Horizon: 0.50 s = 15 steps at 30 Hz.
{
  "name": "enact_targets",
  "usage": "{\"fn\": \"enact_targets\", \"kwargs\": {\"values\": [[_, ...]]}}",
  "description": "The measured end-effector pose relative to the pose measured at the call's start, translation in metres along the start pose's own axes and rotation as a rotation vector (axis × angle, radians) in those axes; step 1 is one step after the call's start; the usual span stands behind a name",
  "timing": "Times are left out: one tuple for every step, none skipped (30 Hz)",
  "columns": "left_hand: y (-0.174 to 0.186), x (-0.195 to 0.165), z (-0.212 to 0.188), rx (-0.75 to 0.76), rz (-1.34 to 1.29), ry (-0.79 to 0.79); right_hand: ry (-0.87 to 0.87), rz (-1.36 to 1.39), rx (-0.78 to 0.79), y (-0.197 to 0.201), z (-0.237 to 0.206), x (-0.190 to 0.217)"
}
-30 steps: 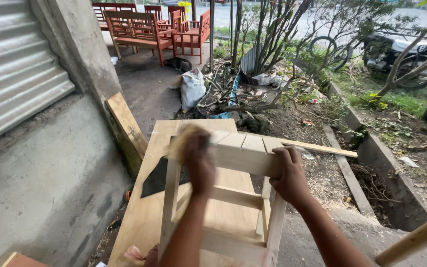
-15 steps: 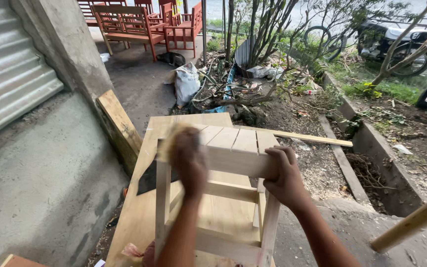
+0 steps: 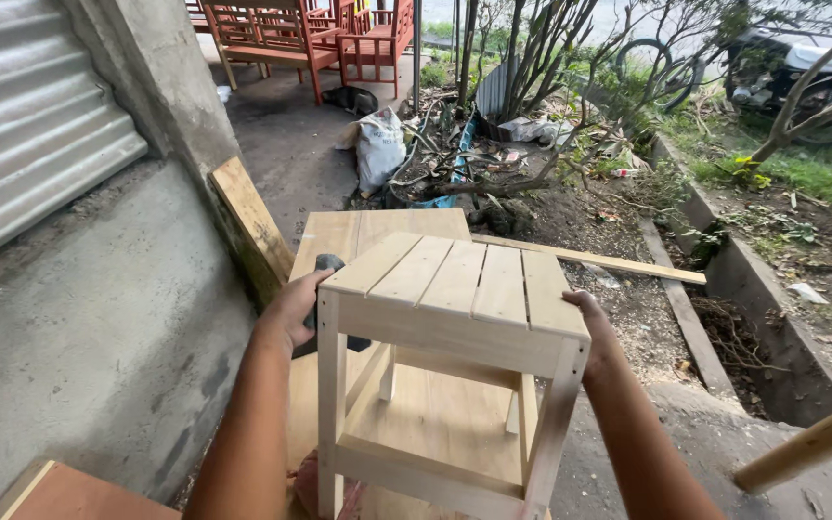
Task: The person sands a small wooden stool with sandpaper, smoothing the frame and seat slats. They rotate the stool to reach different sides and edges, then sand the top surface.
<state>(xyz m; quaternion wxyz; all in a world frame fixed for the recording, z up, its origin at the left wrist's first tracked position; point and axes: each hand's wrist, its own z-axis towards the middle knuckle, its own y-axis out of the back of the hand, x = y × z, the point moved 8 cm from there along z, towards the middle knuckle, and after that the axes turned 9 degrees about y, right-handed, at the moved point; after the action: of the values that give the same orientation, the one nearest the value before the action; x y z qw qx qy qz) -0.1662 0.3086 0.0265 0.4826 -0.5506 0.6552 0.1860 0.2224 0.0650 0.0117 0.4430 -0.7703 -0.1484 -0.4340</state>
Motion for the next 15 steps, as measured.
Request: {"fn": "enact_targets", "kwargs": {"values": [[0.000,0.001,0.005,0.115,-0.045,-0.014,-0.067,0.031,0.007,-0.001,0.000,-0.001],[0.009,0.003,0.012,0.113,-0.063,0.001,-0.134,0.062,0.009,0.000,-0.002,-0.002],[0.017,0.005,0.018,0.115,-0.081,0.015,-0.140,0.030,-0.049,0.007,-0.003,0.000],[0.023,0.007,0.025,0.117,-0.098,0.027,-0.144,-0.001,-0.107,0.014,-0.005,0.001],[0.028,0.009,0.031,0.117,-0.055,0.056,-0.149,-0.031,-0.167,0.020,-0.007,0.001],[0.031,0.012,0.036,0.121,-0.011,0.087,-0.104,-0.065,-0.134,0.019,-0.008,0.002],[0.033,0.014,0.040,0.123,0.033,0.116,-0.060,-0.098,-0.099,0.017,-0.009,0.002],[0.034,0.014,0.044,0.112,0.079,0.128,-0.017,-0.131,-0.064,0.014,-0.010,0.002],[0.033,0.014,0.045,0.101,0.124,0.139,-0.033,-0.108,-0.034,0.011,-0.014,-0.003],[0.031,0.014,0.046,0.087,0.168,0.147,-0.049,-0.085,0.000,0.007,-0.018,-0.008],[0.029,0.015,0.044,0.048,0.193,0.171,-0.065,-0.063,0.036,0.002,-0.023,-0.012],[0.027,0.016,0.041,0.011,0.218,0.196,-0.041,-0.106,0.012,0.003,-0.028,-0.012],[0.024,0.018,0.037,-0.022,0.244,0.222,-0.015,-0.149,-0.016,0.005,-0.034,-0.012],[0.019,0.012,0.031,-0.050,0.341,0.148,0.011,-0.192,-0.047,0.007,-0.041,-0.010],[0.013,0.007,0.024,-0.076,0.437,0.074,0.001,-0.165,-0.047,0.004,-0.046,-0.012]]}}
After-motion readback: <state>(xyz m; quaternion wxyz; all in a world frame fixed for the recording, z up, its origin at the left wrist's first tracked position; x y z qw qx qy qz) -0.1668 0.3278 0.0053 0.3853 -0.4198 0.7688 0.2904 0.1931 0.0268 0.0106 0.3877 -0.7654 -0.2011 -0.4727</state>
